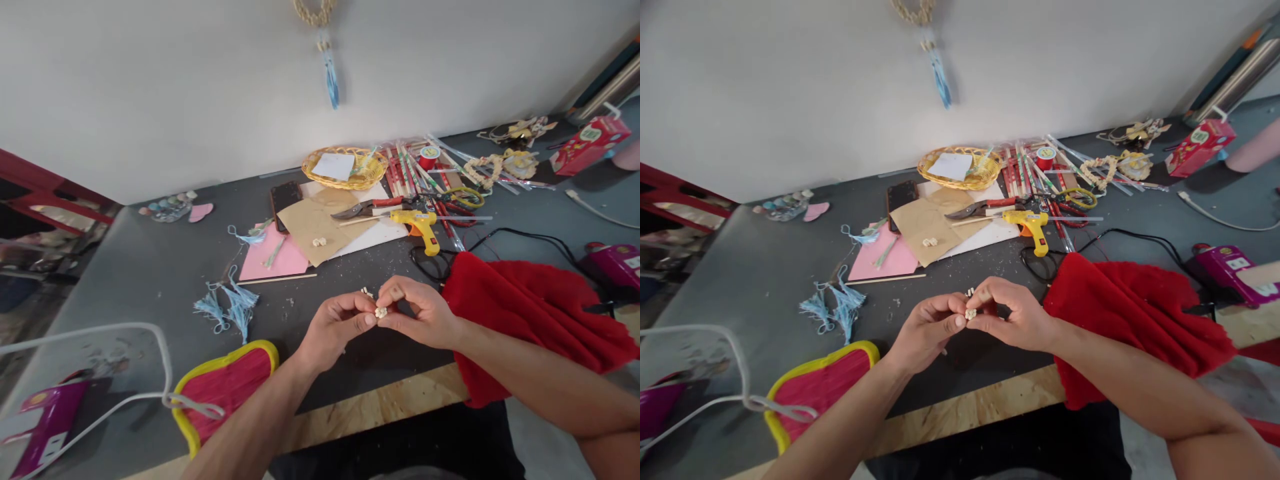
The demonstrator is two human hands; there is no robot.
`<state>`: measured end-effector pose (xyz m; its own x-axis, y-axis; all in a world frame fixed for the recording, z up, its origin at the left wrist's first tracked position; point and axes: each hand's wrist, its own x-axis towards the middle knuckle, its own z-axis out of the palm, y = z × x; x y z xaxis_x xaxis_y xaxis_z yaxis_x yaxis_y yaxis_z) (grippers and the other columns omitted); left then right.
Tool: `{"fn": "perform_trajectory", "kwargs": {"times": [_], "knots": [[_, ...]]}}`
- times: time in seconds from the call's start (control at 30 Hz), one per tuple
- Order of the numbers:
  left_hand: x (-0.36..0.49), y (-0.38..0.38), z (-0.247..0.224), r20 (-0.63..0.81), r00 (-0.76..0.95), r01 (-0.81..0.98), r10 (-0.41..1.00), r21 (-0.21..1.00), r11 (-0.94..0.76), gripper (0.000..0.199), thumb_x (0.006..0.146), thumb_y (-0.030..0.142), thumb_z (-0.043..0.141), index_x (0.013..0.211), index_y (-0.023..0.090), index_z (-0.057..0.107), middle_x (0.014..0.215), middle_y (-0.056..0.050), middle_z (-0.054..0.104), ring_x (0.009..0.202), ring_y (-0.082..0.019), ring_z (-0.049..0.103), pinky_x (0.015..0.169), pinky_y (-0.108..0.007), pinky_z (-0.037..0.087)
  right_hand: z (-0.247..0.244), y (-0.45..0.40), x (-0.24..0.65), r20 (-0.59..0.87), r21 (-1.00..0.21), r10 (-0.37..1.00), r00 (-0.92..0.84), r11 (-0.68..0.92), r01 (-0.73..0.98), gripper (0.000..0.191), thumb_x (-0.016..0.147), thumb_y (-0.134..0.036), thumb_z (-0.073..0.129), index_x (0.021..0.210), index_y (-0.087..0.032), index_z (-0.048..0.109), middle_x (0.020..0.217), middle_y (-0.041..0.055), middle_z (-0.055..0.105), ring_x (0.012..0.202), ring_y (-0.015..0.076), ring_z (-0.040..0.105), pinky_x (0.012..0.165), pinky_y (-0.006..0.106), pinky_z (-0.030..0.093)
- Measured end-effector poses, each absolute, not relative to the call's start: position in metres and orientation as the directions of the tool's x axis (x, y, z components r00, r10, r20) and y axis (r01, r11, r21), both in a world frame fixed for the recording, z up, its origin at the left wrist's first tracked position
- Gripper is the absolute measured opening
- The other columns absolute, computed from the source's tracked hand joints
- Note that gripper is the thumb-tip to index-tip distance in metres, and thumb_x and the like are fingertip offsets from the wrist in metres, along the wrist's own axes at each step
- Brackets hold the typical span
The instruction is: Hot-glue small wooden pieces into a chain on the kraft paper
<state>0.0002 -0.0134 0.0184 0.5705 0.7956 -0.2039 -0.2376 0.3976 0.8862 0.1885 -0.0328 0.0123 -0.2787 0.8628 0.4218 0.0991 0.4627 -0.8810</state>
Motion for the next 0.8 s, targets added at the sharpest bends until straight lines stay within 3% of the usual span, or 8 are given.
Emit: {"fn": "perform_trajectory", "kwargs": {"times": [0.3,0.8], "knots": [[0.0023,-0.0163,0.0206,-0.135,0.475,-0.170,0.870,0.955,0.241,0.022,0.066,0.030,0.082,0.074,0.015,0.068,0.069,-0.001,0.064,0.063,-0.011,0.055,0.060,-0.021,0.044,0.0136,-0.0307,0.1879,0.450,-0.883,0.838,-0.308,0.469,-0.014,0.011,0.083,-0.021,0.071,0.092,-0.019,0.066,0.084,0.0031,0.066,0.077,0.0124,0.063,0.071,0.025,0.052],[-0.0002,-0.0179,0.0148,0.003,0.467,-0.177,0.884,0.980,0.091,0.017,0.070,0.028,0.080,0.077,0.017,0.069,0.070,-0.002,0.064,0.062,-0.012,0.057,0.059,-0.021,0.046,0.0152,-0.0326,0.1846,0.423,-0.896,0.845,-0.327,0.444,-0.012,0.007,0.085,-0.025,0.068,0.087,-0.018,0.066,0.079,0.0022,0.066,0.072,0.0108,0.063,0.068,0.023,0.052]]}}
